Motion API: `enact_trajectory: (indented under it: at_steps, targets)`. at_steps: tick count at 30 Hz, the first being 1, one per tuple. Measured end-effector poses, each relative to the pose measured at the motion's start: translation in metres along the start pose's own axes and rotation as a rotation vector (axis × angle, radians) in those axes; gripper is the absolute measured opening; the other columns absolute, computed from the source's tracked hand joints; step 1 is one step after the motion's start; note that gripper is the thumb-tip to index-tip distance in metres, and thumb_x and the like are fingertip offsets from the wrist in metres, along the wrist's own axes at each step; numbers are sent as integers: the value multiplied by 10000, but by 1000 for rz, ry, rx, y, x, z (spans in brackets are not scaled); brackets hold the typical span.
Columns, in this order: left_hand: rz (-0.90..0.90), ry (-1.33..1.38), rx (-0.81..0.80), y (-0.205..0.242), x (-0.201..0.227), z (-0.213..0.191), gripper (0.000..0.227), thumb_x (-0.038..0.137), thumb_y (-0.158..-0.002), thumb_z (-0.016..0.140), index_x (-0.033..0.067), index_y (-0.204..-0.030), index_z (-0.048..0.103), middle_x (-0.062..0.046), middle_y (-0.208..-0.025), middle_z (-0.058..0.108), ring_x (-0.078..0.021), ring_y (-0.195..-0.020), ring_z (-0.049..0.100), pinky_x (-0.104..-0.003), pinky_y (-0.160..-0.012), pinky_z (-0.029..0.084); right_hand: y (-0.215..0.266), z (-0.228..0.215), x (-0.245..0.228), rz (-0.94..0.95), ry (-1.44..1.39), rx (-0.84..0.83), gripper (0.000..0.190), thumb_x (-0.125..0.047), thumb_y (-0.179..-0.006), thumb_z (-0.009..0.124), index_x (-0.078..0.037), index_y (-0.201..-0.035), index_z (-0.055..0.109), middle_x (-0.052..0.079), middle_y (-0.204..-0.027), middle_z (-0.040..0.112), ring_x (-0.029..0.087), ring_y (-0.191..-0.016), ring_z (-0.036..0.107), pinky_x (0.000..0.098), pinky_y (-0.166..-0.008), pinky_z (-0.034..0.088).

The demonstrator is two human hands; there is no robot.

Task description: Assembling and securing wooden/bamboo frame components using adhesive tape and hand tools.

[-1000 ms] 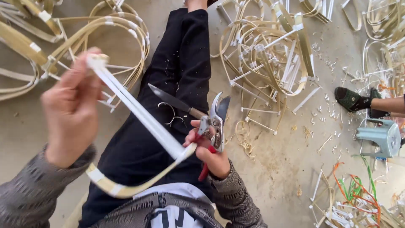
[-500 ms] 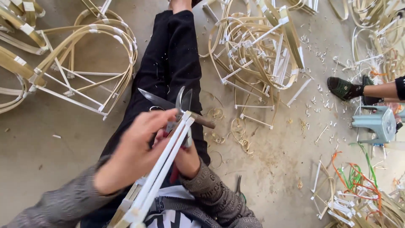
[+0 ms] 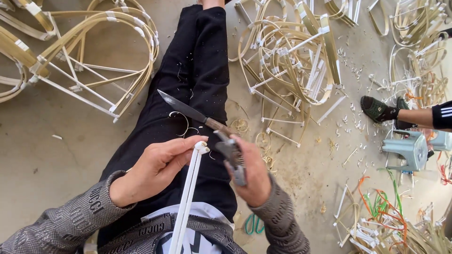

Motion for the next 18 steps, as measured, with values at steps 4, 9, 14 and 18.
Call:
enact_trajectory:
  at_steps: [4,9,14,18]
  targets:
    - [150,-103,-26,11,0,-4,344,-30,-994,573,-19,-1334,623,-106,-1158,774,-152,-1027,760,-245,-888,587,15,-27,0,91,-98,219,580,11,-965,638,10,-1502,419,143,-1236,606,250,-1141,626,343,-1031,507]
    - [95,-21,-46,12,-17,2,345,-37,-1005,543,-31,-1342,613,-114,-1163,773,-163,-1035,761,-263,-918,606,30,26,38,88,-175,105,514,27,-927,546,-13,-1434,464,138,-1134,591,240,-1004,614,313,-929,549]
    - [-216,188,204,10,-57,-47,381,29,-998,599,16,-1372,671,-83,-953,727,-79,-737,632,-217,-631,526,7,32,8,-36,16,115,549,-16,-929,668,8,-1433,454,215,-1237,586,360,-1141,602,394,-1018,487]
    - [-216,321,292,3,-47,-78,344,73,-1037,624,1,-1371,663,-74,-886,712,-83,-678,639,-212,-585,511,15,53,21,176,-176,6,572,-55,-920,687,9,-1438,453,157,-1145,628,308,-1046,640,370,-955,504]
Point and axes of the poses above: each hand's wrist, its own y-axis away from the middle knuckle, its own z-axis out of the palm, x = y × z, the point moved 4 cm from there along -y, towards the middle knuckle
